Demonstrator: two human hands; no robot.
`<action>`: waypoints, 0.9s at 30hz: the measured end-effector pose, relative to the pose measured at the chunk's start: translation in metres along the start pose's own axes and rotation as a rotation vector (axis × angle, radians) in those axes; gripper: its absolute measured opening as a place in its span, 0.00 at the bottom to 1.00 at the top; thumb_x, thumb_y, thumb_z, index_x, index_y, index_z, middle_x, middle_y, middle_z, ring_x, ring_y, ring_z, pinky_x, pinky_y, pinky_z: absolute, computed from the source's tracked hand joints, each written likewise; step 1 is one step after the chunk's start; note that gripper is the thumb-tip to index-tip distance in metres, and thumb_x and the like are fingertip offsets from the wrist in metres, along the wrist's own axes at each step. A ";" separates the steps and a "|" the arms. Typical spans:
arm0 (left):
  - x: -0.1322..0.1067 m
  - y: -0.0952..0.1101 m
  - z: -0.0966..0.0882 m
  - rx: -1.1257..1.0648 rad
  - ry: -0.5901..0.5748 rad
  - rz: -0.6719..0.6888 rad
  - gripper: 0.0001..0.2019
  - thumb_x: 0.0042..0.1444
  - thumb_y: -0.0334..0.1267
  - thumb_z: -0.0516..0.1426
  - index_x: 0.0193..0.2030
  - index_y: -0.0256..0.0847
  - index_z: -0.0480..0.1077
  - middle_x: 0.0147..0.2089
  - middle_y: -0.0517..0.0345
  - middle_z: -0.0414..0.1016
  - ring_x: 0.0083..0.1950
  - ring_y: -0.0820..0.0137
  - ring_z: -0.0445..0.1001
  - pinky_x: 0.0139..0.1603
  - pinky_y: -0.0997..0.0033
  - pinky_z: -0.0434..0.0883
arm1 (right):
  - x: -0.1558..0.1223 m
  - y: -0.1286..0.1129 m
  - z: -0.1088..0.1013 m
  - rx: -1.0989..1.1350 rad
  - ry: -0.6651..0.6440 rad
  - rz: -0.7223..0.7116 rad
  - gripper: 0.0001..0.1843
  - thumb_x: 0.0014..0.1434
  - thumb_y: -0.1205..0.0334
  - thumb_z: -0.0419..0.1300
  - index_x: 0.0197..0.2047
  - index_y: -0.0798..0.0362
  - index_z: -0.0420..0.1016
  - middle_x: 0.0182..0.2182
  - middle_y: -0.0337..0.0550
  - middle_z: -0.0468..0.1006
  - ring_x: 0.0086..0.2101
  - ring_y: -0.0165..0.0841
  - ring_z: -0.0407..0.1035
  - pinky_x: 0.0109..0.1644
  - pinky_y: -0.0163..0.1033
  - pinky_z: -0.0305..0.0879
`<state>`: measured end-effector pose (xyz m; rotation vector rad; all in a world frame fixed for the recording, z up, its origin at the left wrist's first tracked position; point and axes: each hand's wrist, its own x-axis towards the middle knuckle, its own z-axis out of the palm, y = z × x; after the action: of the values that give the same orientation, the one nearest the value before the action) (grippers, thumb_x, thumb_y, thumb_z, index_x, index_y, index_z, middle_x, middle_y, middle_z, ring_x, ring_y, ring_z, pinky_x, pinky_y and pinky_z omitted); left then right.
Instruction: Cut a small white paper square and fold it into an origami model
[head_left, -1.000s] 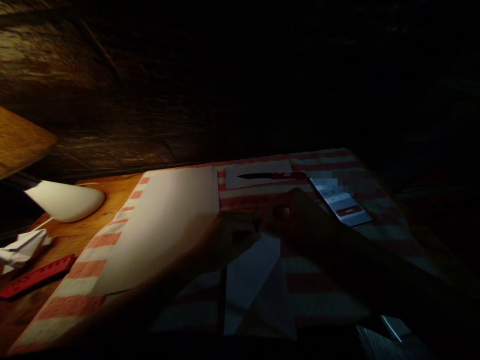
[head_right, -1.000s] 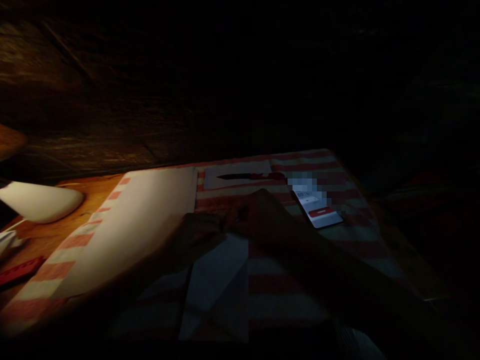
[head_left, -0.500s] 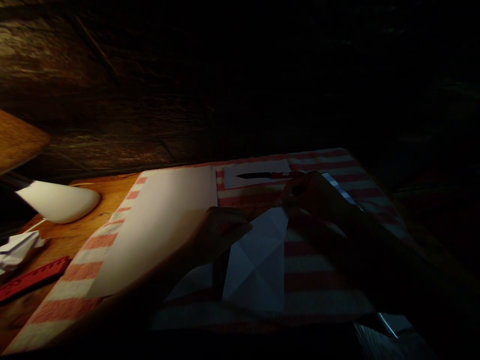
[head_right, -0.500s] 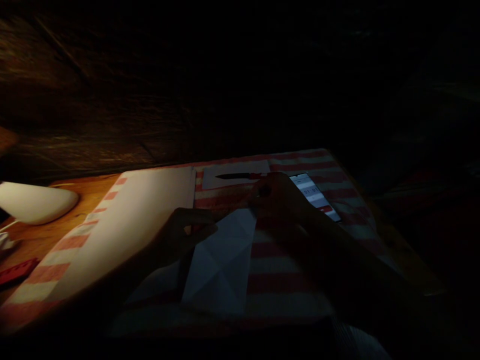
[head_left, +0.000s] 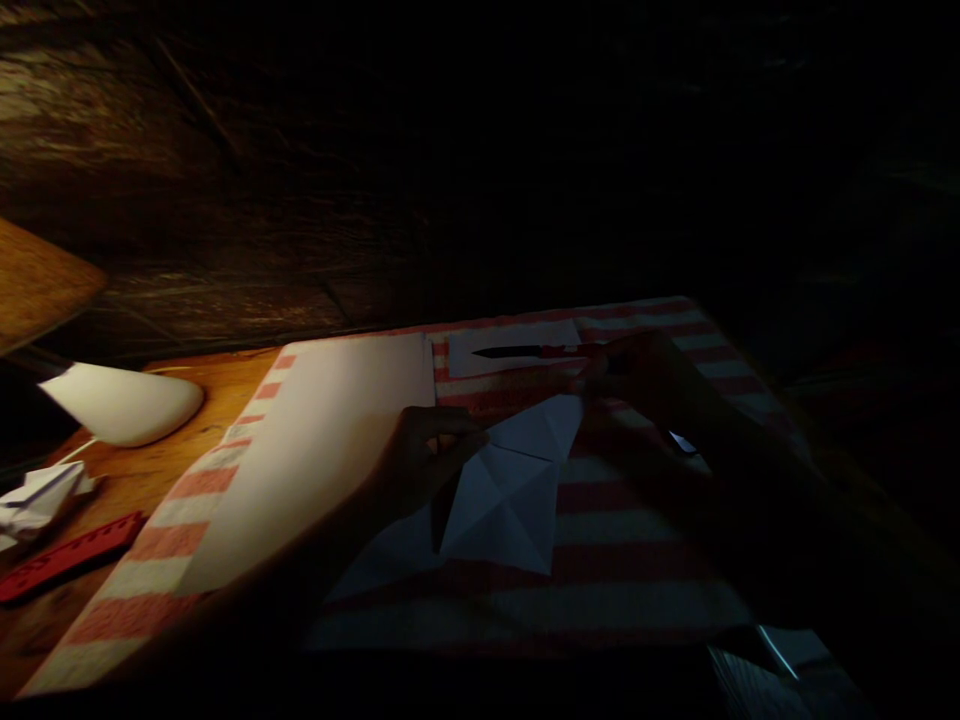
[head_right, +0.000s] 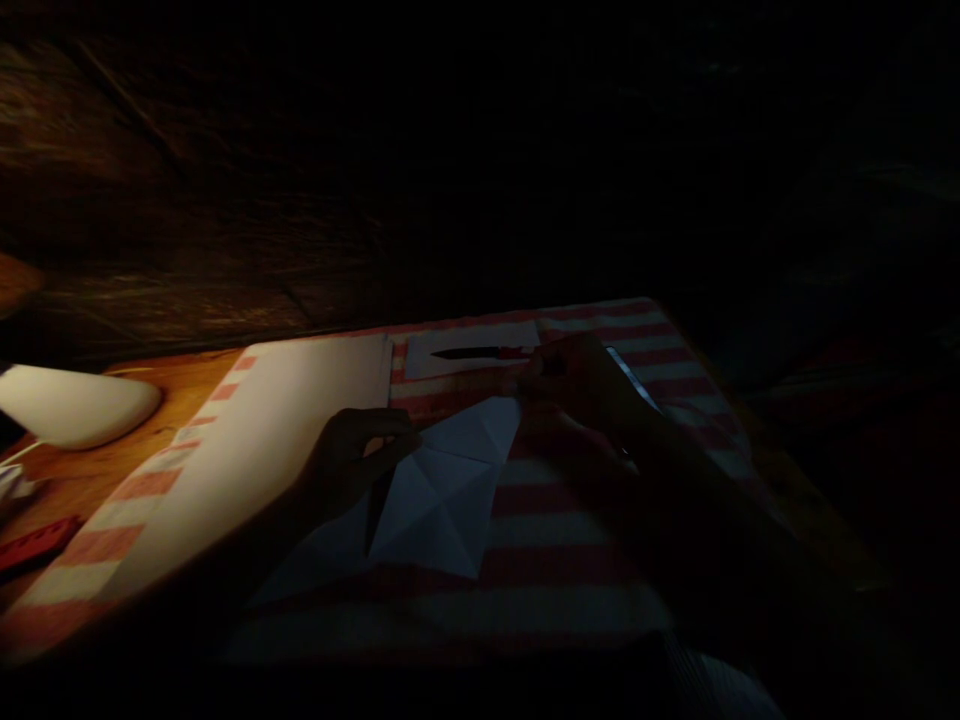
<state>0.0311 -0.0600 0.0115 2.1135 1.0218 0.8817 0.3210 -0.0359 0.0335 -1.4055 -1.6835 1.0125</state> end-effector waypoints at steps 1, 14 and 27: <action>0.000 -0.001 0.000 -0.006 -0.007 -0.012 0.16 0.61 0.37 0.57 0.22 0.36 0.70 0.22 0.63 0.65 0.25 0.76 0.66 0.26 0.78 0.61 | 0.000 -0.001 0.000 -0.007 0.009 0.007 0.15 0.50 0.49 0.73 0.26 0.54 0.83 0.26 0.45 0.83 0.29 0.36 0.77 0.31 0.38 0.69; 0.001 -0.009 0.000 -0.022 0.008 -0.092 0.17 0.61 0.41 0.57 0.22 0.37 0.69 0.22 0.63 0.62 0.26 0.76 0.63 0.26 0.77 0.58 | 0.001 -0.004 0.005 0.161 0.041 0.034 0.17 0.48 0.49 0.74 0.25 0.55 0.82 0.23 0.43 0.81 0.25 0.30 0.73 0.29 0.35 0.67; 0.001 -0.008 0.002 -0.277 0.021 -0.237 0.18 0.57 0.43 0.61 0.20 0.36 0.67 0.22 0.64 0.59 0.25 0.77 0.60 0.25 0.77 0.57 | 0.002 0.000 0.010 0.476 0.078 0.048 0.19 0.45 0.50 0.75 0.22 0.53 0.76 0.24 0.38 0.78 0.27 0.29 0.70 0.34 0.35 0.66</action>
<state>0.0295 -0.0560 0.0049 1.7183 1.0675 0.8733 0.3115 -0.0349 0.0292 -1.1546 -1.2472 1.2671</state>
